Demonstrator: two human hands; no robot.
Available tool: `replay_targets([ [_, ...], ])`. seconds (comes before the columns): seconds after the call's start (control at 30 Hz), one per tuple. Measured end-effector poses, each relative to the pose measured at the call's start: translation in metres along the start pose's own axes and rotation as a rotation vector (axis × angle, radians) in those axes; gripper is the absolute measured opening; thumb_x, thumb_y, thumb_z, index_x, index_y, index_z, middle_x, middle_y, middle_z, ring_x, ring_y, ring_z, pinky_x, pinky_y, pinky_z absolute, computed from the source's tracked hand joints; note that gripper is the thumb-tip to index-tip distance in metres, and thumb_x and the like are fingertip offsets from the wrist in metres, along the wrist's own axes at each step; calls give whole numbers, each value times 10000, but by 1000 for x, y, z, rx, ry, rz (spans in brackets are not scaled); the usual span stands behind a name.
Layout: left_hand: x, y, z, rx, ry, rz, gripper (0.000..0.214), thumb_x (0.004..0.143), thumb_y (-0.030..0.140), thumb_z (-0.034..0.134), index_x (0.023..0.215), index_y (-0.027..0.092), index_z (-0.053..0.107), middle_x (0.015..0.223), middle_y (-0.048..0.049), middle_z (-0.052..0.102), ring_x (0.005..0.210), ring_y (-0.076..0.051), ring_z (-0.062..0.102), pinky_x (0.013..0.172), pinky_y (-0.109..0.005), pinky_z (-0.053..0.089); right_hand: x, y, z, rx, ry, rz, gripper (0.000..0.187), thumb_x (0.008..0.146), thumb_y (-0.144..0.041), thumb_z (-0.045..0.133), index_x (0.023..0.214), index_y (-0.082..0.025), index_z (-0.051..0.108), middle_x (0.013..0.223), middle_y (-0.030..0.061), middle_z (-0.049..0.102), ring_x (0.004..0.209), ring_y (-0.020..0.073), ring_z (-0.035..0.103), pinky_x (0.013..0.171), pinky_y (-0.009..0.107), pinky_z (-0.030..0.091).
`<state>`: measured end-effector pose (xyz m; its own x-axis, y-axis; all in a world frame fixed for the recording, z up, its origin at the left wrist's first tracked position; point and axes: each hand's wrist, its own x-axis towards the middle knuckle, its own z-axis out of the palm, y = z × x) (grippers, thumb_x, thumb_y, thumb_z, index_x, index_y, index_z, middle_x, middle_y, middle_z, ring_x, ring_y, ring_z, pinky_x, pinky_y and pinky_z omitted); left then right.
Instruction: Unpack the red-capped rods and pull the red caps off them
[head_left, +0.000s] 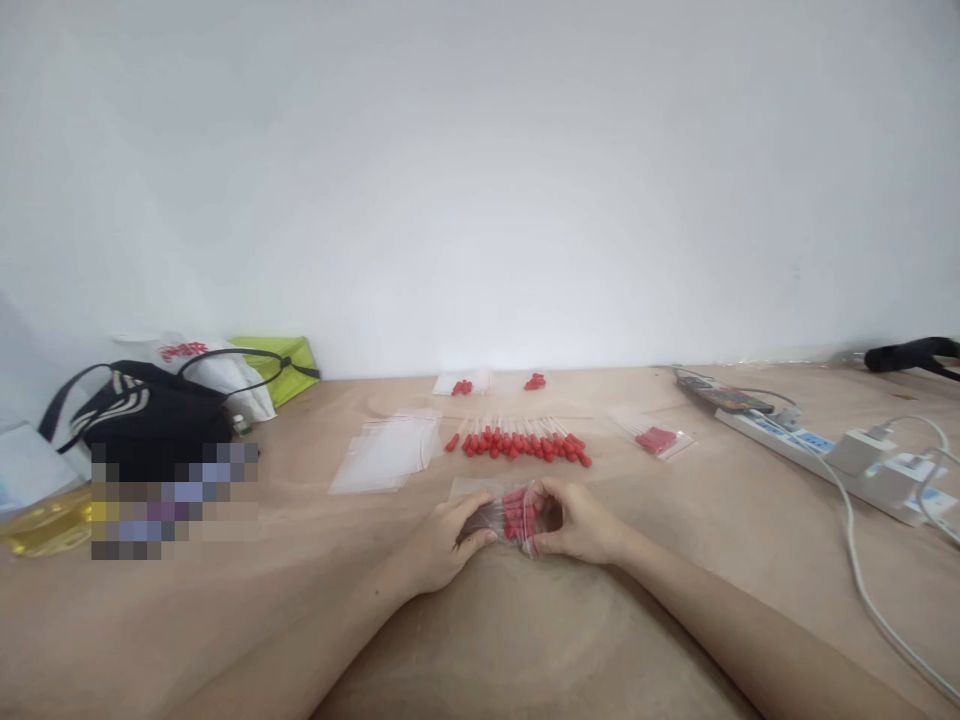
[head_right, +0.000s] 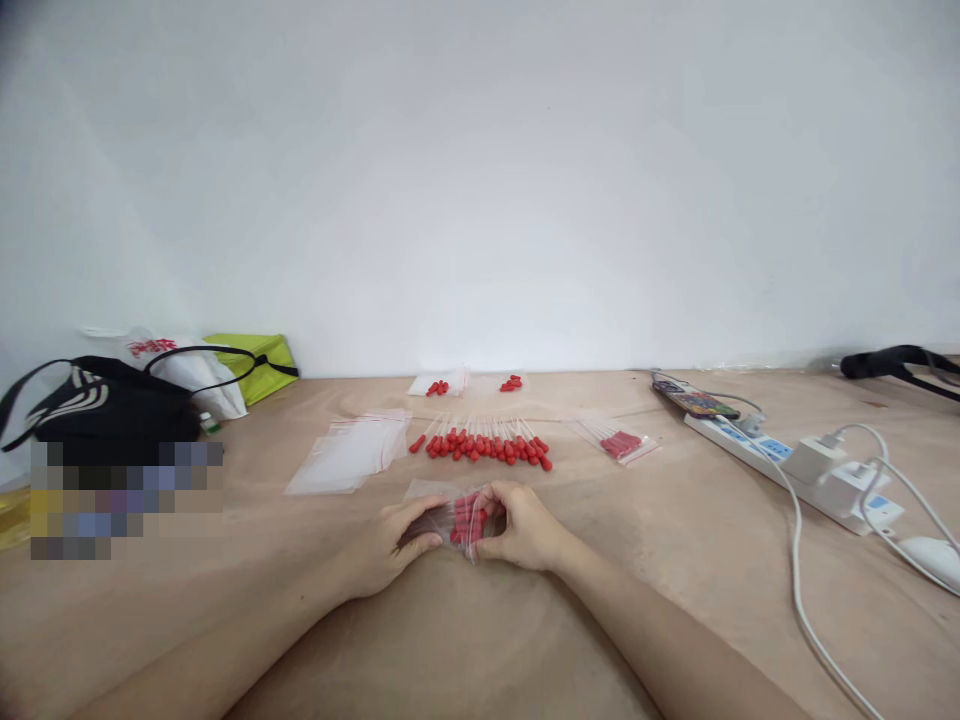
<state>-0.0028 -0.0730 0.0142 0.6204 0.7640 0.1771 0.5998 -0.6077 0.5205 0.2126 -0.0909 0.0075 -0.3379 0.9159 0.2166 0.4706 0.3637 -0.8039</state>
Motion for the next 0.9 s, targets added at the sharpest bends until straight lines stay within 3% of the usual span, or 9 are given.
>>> replay_targets([
  [0.47, 1, -3, 1, -25, -2, 22, 362, 797, 313, 473, 1147, 221, 485, 1133, -47, 568, 1020, -193, 525, 883, -331, 410, 1, -7, 1, -4, -16, 8, 184, 541, -89, 532, 694, -172, 473, 594, -49, 502, 494, 64, 436, 449, 170, 334],
  [0.6, 1, -5, 2, -19, 2, 34, 354, 807, 305, 461, 1154, 237, 486, 1148, -40, 561, 1037, -190, 514, 905, -339, 394, 2, -2, -3, -7, 5, 6, 119, 595, -146, 566, 692, -165, 501, 611, -37, 510, 521, 72, 443, 483, 180, 356],
  [0.73, 1, -4, 1, -34, 0, 23, 350, 808, 295, 460, 1149, 223, 495, 1161, -45, 553, 1048, -189, 508, 913, -340, 388, 2, 1, -4, -75, 4, -44, 226, 533, -223, 684, 649, -166, 498, 655, -29, 516, 582, 90, 460, 528, 197, 379],
  [0.9, 2, -5, 1, -42, -1, 18, 340, 807, 301, 460, 1133, 217, 508, 1164, -50, 551, 1058, -199, 504, 918, -354, 385, 3, 4, 1, -59, 54, -35, 142, 596, -168, 623, 668, -166, 502, 677, -13, 546, 594, 96, 486, 537, 204, 398],
])
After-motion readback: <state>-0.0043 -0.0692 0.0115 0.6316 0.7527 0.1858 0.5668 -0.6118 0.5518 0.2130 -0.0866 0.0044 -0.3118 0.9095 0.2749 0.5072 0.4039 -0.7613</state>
